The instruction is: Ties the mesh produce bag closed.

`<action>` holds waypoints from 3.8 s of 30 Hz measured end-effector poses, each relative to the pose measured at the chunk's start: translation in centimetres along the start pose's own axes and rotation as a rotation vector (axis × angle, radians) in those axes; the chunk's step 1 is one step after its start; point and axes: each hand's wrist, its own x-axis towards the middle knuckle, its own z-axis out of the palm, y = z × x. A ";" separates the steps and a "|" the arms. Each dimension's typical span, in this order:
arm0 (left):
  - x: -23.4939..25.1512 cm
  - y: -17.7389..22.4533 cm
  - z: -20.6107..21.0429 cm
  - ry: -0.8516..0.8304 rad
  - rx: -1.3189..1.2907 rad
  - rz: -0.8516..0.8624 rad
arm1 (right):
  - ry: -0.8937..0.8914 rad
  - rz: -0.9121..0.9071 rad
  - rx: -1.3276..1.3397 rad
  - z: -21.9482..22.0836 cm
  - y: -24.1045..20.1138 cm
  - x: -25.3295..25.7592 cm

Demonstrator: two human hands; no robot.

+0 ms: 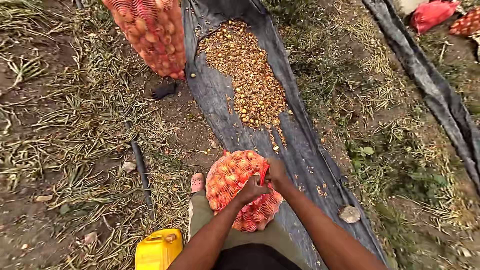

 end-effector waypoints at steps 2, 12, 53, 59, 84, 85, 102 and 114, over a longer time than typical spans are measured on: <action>1.6 -0.1 1.9 0.080 -0.077 0.011 | 0.023 0.106 0.192 -1.8 -0.8 0.1; 6.4 -17.0 0.0 0.227 -0.288 0.103 | 0.141 0.080 0.296 -7.6 4.7 0.2; 15.7 -7.5 4.2 0.247 1.344 -0.389 | 0.175 0.154 0.487 -8.5 15.4 -0.9; 15.3 -7.8 1.0 0.141 1.168 -0.239 | 0.158 0.314 0.413 -3.2 14.3 -0.2; 12.1 -9.3 2.2 0.366 1.028 -0.037 | 0.139 0.585 1.239 -0.2 10.8 3.6; 12.1 -9.6 2.1 0.404 0.967 0.005 | 0.108 0.587 1.236 -0.2 10.8 3.8; 11.3 -9.8 2.7 0.526 0.941 0.133 | 0.156 0.276 0.050 -3.0 8.7 1.2; 10.5 -12.6 -0.6 0.643 0.452 -0.049 | -0.258 -0.111 -0.110 -5.2 8.6 2.9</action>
